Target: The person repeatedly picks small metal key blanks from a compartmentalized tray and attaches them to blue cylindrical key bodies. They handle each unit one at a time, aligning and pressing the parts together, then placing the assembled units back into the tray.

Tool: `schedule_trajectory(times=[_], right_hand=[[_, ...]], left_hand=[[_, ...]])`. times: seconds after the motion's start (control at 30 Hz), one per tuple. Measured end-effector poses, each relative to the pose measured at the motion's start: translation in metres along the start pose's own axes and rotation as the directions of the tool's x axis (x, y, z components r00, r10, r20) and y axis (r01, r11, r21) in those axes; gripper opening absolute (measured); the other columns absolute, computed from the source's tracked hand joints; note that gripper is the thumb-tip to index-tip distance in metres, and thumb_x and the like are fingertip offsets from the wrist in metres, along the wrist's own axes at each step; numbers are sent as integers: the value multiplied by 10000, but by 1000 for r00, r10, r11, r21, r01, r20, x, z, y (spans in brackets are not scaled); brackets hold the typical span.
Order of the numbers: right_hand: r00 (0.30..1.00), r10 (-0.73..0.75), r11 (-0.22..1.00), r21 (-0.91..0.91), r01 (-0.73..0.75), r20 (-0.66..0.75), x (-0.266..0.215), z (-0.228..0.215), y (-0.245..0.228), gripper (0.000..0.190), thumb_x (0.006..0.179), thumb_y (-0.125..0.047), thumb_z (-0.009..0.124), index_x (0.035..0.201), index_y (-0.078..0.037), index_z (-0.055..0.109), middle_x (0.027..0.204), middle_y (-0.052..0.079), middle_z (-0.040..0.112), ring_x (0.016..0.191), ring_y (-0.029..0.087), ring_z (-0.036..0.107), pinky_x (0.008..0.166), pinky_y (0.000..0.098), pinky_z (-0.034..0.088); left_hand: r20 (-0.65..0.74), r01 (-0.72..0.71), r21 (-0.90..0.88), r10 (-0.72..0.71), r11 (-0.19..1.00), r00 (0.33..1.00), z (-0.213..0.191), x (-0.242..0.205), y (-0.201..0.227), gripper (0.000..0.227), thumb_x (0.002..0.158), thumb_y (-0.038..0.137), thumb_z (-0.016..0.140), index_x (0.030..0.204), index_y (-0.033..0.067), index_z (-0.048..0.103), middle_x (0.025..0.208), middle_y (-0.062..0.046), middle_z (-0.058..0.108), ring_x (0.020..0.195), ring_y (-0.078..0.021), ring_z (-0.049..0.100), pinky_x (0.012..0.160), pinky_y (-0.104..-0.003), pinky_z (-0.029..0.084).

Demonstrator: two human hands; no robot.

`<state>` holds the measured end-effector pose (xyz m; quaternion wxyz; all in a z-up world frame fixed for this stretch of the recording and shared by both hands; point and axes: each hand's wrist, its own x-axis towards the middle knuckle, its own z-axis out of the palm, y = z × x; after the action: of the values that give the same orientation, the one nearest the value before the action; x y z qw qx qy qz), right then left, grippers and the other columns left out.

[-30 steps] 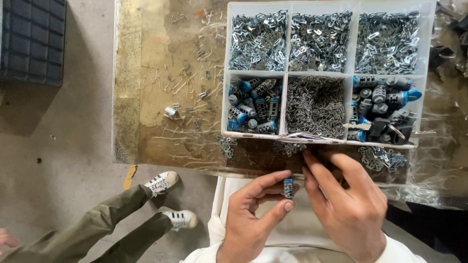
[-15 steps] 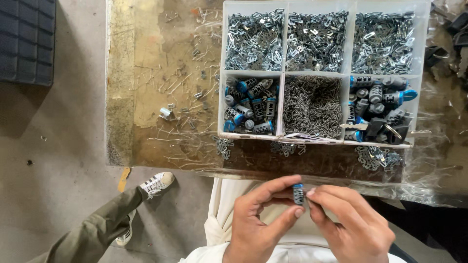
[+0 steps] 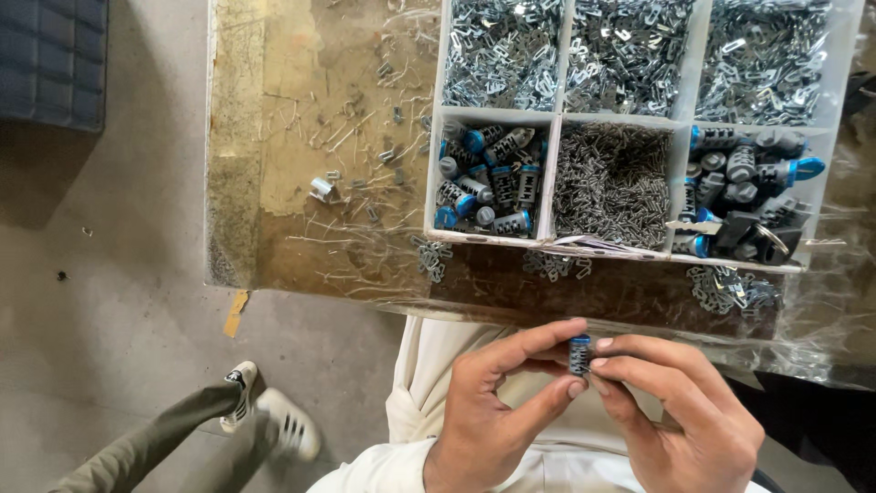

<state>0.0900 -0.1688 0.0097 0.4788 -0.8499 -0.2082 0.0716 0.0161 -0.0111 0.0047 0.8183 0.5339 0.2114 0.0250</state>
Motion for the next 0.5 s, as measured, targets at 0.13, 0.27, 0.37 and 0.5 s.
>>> schedule_trajectory(times=[0.13, 0.27, 0.37, 0.5], right_hand=[[1000, -25, 995, -96, 26, 6, 2, 3, -1, 168, 823, -73, 809, 980, -61, 748, 1067, 96, 748, 991, 190, 765, 853, 294, 622], [998, -36, 989, -144, 44, 55, 3, 2, -8, 186, 867, -46, 769, 1051, -66, 764, 1109, 100, 759, 1012, 192, 773, 881, 306, 626], [989, -69, 969, -227, 96, 128, 3, -17, -13, 229, 918, -57, 683, 1135, -106, 739, 1155, 118, 745, 1060, 211, 746, 927, 334, 599], [988, -65, 937, -332, 110, 143, 7, -50, 0, 256, 920, -77, 661, 1165, -121, 722, 1163, 123, 733, 1073, 223, 729, 937, 349, 582]], left_hand=[[-2, -25, 83, 25, 996, 1000, -2, 0, 0, 464, 916, -7, 759, 1373, -13, 678, 1159, -113, 764, 1050, -139, 716, 950, -280, 584], [-11, -20, 84, 21, 996, 1000, -4, 0, -2, 465, 918, 7, 765, 1373, -2, 673, 1160, -104, 763, 1049, -134, 710, 959, -274, 583], [7, 37, 9, -37, 999, 999, -5, 0, -2, 460, 929, 25, 760, 1380, 6, 666, 1142, -85, 757, 1049, -130, 708, 966, -274, 580], [11, 16, -13, -16, 1000, 1000, -8, -3, -2, 443, 949, 25, 752, 1383, -5, 668, 1162, -74, 745, 1065, -131, 692, 999, -285, 564]])
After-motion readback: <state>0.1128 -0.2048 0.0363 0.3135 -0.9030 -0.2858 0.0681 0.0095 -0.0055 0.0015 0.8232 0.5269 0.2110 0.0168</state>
